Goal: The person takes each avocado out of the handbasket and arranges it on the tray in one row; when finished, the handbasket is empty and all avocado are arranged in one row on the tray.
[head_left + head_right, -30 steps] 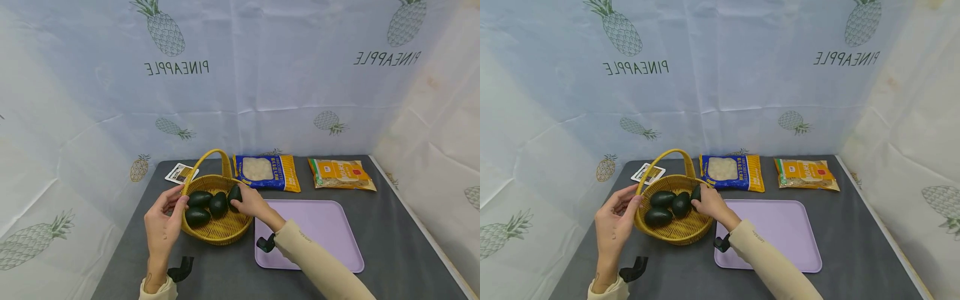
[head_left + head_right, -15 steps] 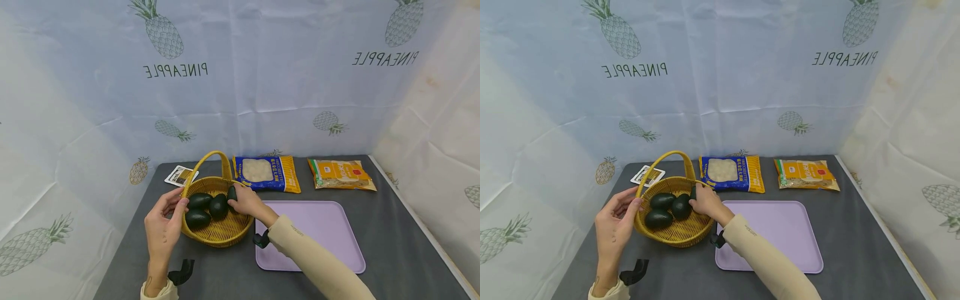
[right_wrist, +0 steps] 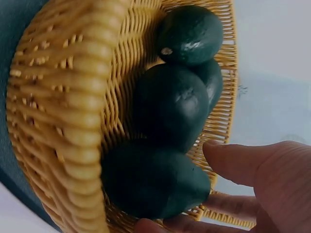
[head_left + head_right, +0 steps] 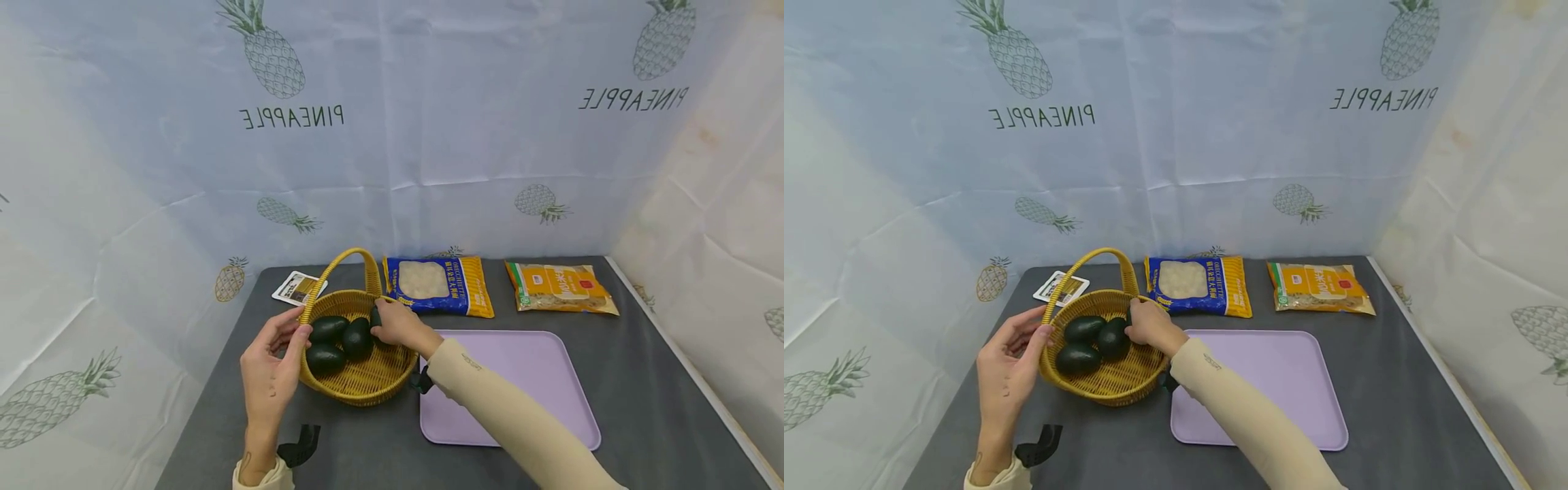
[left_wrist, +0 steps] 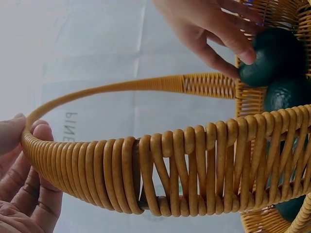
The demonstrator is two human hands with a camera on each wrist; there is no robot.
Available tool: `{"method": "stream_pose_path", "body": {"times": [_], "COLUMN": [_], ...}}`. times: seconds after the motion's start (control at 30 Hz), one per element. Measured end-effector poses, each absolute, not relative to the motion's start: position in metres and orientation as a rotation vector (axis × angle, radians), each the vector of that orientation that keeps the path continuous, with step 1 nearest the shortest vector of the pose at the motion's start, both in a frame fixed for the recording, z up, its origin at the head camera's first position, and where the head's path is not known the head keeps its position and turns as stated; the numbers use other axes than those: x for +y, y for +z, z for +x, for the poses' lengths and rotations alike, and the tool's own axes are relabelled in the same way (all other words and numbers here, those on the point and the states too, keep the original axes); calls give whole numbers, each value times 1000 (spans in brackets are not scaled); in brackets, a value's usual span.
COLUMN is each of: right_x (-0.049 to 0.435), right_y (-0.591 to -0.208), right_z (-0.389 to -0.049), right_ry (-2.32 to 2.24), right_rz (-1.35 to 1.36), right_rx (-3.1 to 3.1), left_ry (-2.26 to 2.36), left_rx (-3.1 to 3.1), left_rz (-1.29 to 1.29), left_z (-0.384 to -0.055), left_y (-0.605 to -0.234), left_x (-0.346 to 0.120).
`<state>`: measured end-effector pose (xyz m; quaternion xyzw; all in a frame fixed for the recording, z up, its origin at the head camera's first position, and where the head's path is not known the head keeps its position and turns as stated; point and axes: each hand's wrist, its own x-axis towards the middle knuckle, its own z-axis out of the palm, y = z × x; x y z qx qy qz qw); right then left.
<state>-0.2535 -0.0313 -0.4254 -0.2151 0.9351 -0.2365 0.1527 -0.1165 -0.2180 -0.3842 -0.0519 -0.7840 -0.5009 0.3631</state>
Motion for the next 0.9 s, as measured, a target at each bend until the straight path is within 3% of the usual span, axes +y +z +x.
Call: {"method": "stream_pose_path", "body": {"times": [0.9], "right_x": [-36], "right_y": [-439], "right_z": [-269], "right_ry": [-716], "right_rz": [-720], "right_rx": [2673], "left_ry": [-1276], "left_rx": [-1998], "left_rz": [-122], "left_z": [-114], "left_y": [-388], "left_x": [-217]}}
